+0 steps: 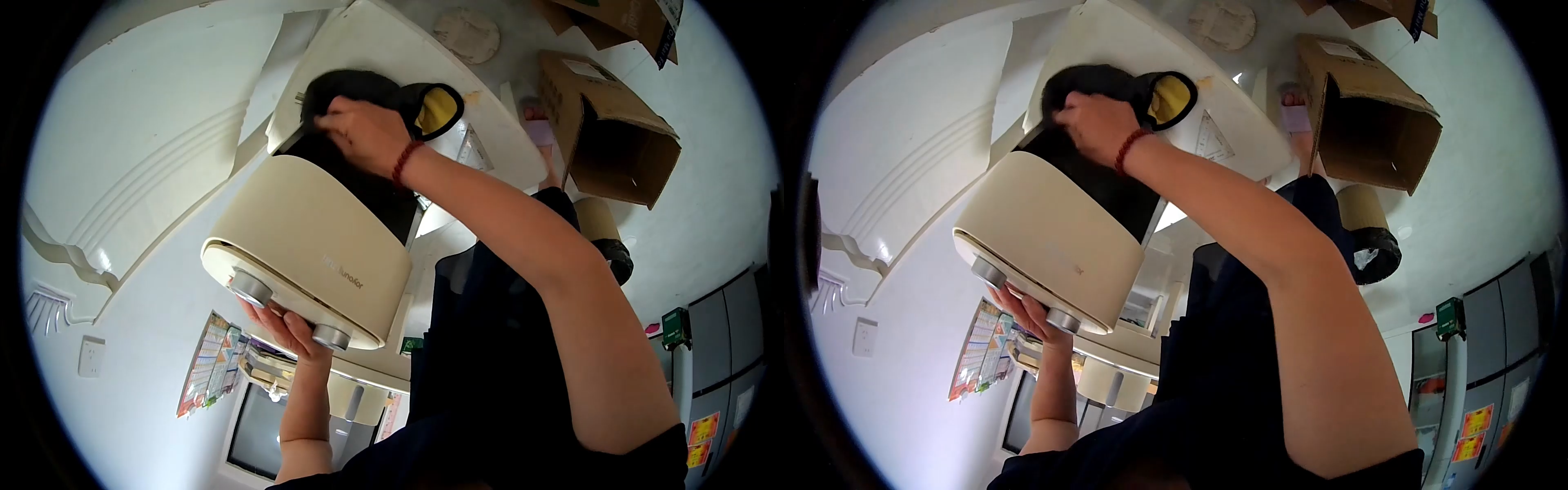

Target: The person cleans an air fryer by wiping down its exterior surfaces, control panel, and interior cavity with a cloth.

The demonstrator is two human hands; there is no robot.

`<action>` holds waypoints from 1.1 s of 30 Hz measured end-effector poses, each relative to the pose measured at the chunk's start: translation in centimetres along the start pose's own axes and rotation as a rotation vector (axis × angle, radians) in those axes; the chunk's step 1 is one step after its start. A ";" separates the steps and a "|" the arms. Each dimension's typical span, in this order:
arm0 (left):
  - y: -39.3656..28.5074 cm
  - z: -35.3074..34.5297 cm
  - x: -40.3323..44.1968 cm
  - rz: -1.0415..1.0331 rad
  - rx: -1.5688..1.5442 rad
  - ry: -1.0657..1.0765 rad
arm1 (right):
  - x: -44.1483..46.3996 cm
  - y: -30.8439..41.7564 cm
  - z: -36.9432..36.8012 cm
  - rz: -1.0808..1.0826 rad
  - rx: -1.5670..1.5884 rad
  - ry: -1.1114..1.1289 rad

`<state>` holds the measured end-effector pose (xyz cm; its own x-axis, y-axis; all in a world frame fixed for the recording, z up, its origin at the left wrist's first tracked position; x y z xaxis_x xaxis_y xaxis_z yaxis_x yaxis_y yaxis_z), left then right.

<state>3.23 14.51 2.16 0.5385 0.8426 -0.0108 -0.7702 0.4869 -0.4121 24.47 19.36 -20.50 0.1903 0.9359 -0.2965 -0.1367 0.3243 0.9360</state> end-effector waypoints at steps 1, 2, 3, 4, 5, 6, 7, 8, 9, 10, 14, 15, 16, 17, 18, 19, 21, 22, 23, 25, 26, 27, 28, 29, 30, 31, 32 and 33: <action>-0.1 0.1 0.0 0.001 0.002 0.003 | 0.2 -0.1 -0.2 -0.072 -0.053 -0.005; -0.1 0.1 0.1 -0.002 0.001 0.002 | 0.3 -0.1 -0.3 -0.061 -0.010 0.009; -0.2 -0.2 0.2 -0.003 -0.001 -0.003 | 0.4 0.2 0.0 -0.046 0.028 0.025; -0.3 -0.1 0.2 0.004 -0.014 -0.002 | 0.1 0.7 0.1 -0.036 0.070 0.044; -0.4 -0.1 0.3 0.008 -0.029 -0.006 | -0.1 0.7 -0.2 0.040 0.198 0.078; -0.4 -0.3 0.3 0.013 -0.046 -0.011 | -0.4 1.1 -0.3 0.128 0.366 0.099; 0.1 0.1 -0.3 0.015 0.026 -0.002 | -0.3 1.2 -0.4 0.156 0.443 0.148; 0.3 0.3 -0.6 -0.002 0.050 0.016 | -0.1 1.3 -0.4 0.185 0.519 0.197; 0.5 0.5 -0.7 -0.021 0.075 0.031 | 0.1 1.0 -0.4 0.158 0.452 0.184; 0.7 0.6 -0.7 -0.041 0.101 0.045 | 0.2 0.5 -0.3 0.133 0.386 0.171; 0.2 0.4 0.0 -0.011 -0.002 0.035 | 1.1 -1.3 -0.4 -0.064 0.015 0.087; 0.4 0.1 0.1 0.015 -0.063 0.001 | 1.2 -0.9 -0.2 -0.079 0.060 0.045; 0.6 0.1 -0.3 0.049 -0.121 -0.030 | 1.4 -0.9 0.1 -0.101 0.183 0.067; 1.4 0.7 -0.8 0.004 -0.069 -0.008 | 1.7 -1.1 0.7 -0.126 0.305 0.091; 0.9 0.6 0.2 -0.007 -0.115 0.021 | 1.6 -1.0 1.6 -0.153 0.422 0.114; 0.5 0.7 0.7 -0.017 -0.109 0.036 | 0.6 0.0 2.9 -0.236 0.730 0.189; -0.5 0.7 1.4 -0.020 -0.091 0.059 | -2.4 4.4 7.6 -0.287 0.908 0.272; -1.1 0.9 1.8 -0.016 -0.077 0.077 | -4.0 5.9 8.5 -0.266 0.884 0.284; -1.7 1.2 2.4 -0.020 -0.065 0.091 | -5.9 6.5 8.1 -0.076 0.709 0.201; -3.3 2.2 2.9 -0.046 0.020 0.129 | -9.7 8.7 8.2 0.168 0.480 0.119; -4.2 2.8 3.0 -0.054 0.067 0.153 | -11.4 9.4 8.3 0.131 0.466 0.132; -5.5 2.4 3.5 -0.067 0.086 0.118 | -12.3 9.7 8.0 0.137 0.389 0.065; -5.7 1.9 3.4 -0.054 0.092 0.088 | -13.0 9.7 7.5 0.143 0.315 -0.003; -5.7 1.5 3.3 -0.042 0.099 0.058 | -12.7 9.5 7.0 0.133 0.257 -0.051; -5.6 1.1 3.2 -0.034 0.107 0.027 | -11.3 9.1 6.3 0.125 0.199 -0.101; -5.6 1.1 3.2 -0.047 0.109 0.028 | -9.8 8.8 5.8 0.116 0.144 -0.151; -5.5 1.1 3.1 -0.054 0.118 0.025 | -7.9 8.2 5.7 0.099 0.137 -0.150; -5.4 1.0 3.1 -0.062 0.128 0.022 | -6.5 7.6 5.0 0.115 0.163 -0.169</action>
<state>8.74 14.71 5.28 0.5928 0.8053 -0.0091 -0.7716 0.5646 -0.2930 27.05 15.02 -10.55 0.3443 0.9245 -0.1635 -0.0106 0.1780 0.9840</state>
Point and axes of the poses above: each hand's wrist, its own x-axis towards the middle knuckle, its own z-axis out of the back of the hand, y = z × x, the point moved 1 cm from there along x, towards the middle knuckle, and after that the axes turned 6 degrees about -z, right-handed, at the moved point
